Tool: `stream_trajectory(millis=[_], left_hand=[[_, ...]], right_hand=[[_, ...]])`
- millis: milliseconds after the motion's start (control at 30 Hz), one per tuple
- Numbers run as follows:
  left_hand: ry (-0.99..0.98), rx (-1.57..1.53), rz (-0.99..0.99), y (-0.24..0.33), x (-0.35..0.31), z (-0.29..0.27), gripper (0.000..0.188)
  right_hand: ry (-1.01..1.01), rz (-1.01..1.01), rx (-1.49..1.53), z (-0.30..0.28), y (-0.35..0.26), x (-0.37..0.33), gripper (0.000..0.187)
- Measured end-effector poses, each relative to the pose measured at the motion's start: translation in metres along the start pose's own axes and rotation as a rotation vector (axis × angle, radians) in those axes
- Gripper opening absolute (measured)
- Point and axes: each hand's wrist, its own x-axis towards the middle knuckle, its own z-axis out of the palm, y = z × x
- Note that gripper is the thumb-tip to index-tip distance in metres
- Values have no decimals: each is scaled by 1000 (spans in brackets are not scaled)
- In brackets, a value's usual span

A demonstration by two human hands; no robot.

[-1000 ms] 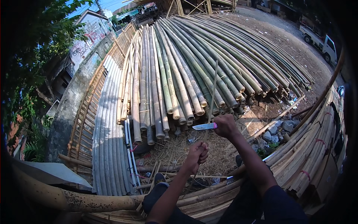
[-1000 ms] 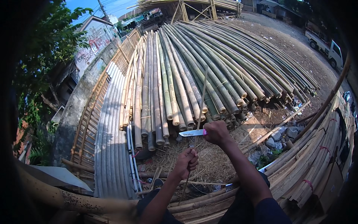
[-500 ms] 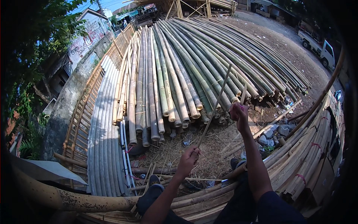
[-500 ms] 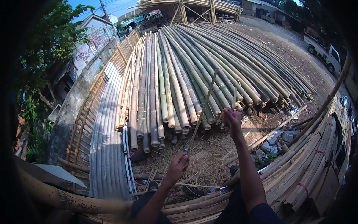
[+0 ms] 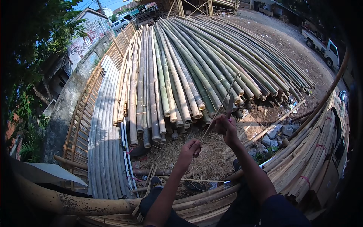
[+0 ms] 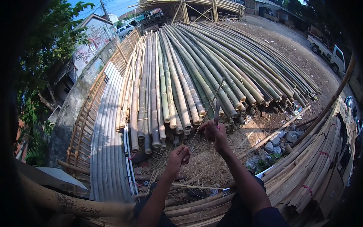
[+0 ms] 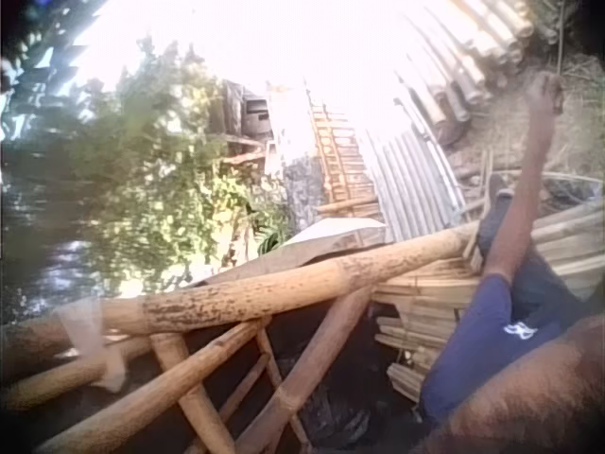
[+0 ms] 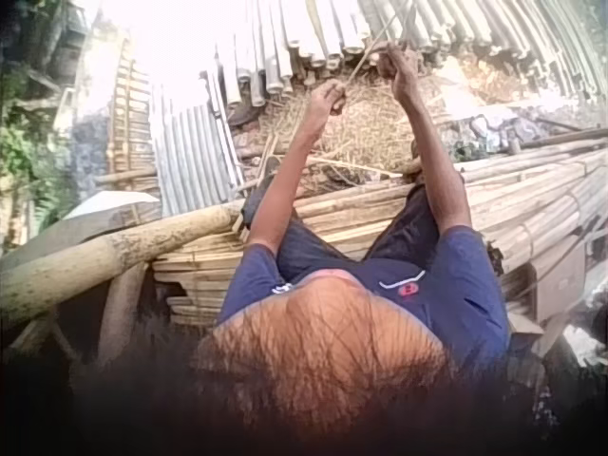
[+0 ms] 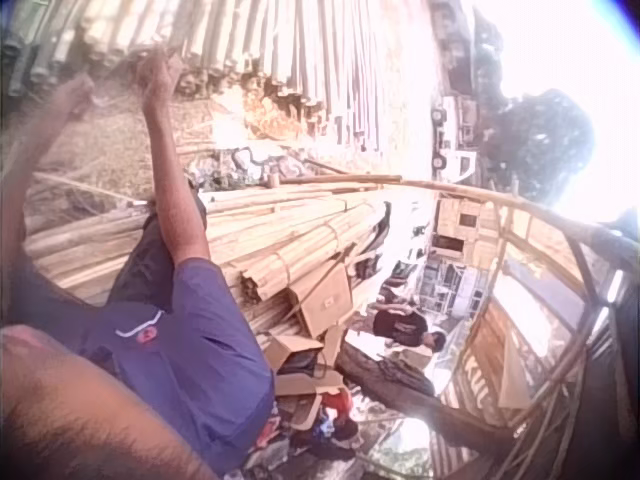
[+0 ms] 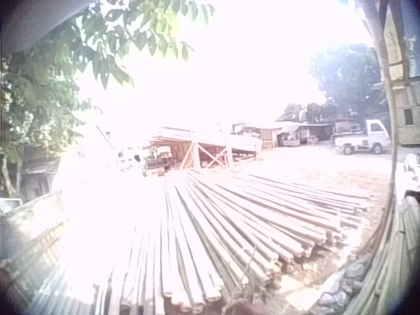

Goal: Shaving or peeling a thin strip of bamboo with a small knife while sitting on a pile of bamboo poles.

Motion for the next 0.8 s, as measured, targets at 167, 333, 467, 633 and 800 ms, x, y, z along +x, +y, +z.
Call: stream_trajectory(millis=[167,333,467,633,800], left_hand=[[17,31,56,11,-5,0,32],[23,-39,-16,-5,-14,10,29],[112,-4,13,-8,-18,17,28],[122,36,51,-8,-24,19,25],[51,154,100,-7,-31,34,26]], right_hand=[[-34,-480,-946,-16,7,5,24],[-318,-659,-1212,6,26,-3,16],[-275,-728,-1354,3,15,0,17],[-46,-805,-1375,-12,10,16,17],[495,-538,-1156,-66,-27,34,34]])
